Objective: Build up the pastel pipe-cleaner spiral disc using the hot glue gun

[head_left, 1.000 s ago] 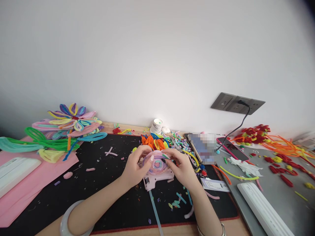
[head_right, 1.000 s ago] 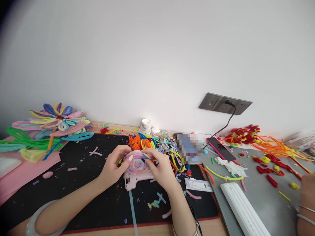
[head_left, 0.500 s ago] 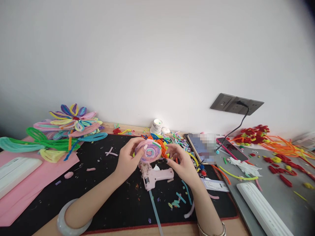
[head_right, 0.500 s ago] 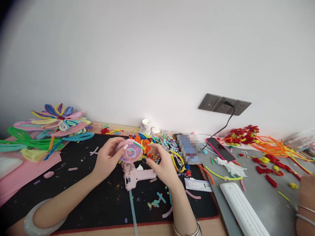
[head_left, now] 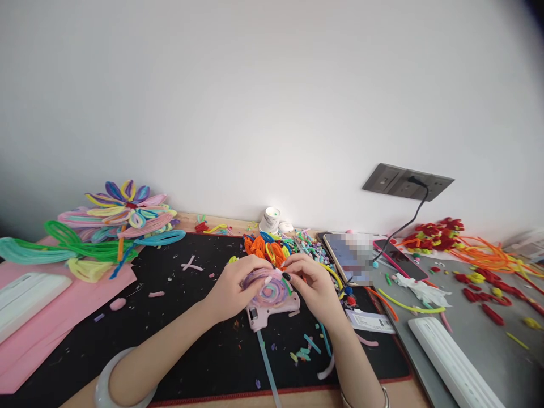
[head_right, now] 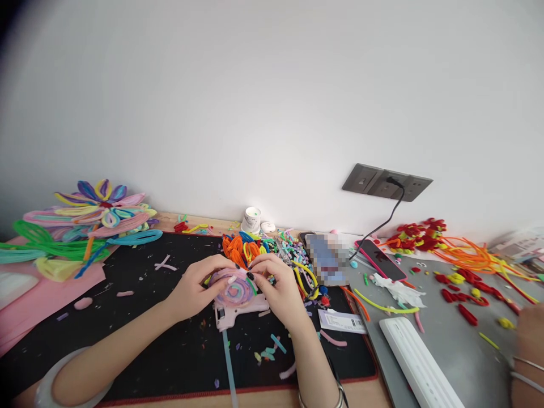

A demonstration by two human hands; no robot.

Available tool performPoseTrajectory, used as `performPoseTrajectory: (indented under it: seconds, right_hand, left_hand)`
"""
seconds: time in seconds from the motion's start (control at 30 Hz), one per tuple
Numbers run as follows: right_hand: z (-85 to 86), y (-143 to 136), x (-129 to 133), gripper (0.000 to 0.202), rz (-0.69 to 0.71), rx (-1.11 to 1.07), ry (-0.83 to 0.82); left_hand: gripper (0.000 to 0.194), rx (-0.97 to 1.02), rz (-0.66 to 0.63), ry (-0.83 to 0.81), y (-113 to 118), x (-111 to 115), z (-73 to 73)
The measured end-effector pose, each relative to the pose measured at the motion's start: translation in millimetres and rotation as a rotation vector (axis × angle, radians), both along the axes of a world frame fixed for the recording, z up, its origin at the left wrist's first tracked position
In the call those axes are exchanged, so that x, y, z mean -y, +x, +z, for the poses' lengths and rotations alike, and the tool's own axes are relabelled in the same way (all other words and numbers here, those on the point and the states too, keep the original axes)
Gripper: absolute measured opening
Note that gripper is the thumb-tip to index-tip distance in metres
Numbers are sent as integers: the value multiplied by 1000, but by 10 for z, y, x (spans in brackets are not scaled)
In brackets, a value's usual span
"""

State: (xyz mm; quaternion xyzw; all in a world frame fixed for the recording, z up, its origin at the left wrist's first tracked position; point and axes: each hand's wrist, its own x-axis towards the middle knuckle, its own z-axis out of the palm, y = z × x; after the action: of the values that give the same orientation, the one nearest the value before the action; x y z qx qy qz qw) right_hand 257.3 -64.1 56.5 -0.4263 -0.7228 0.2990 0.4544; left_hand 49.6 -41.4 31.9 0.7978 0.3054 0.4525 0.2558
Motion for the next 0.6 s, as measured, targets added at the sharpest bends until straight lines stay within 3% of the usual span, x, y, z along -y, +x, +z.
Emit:
performPoseTrajectory:
  seconds: [0.6]
  right_hand:
    - [-48, -10, 12, 15, -65, 3, 96]
  left_hand:
    - [14, 9, -51, -49, 7, 12, 22]
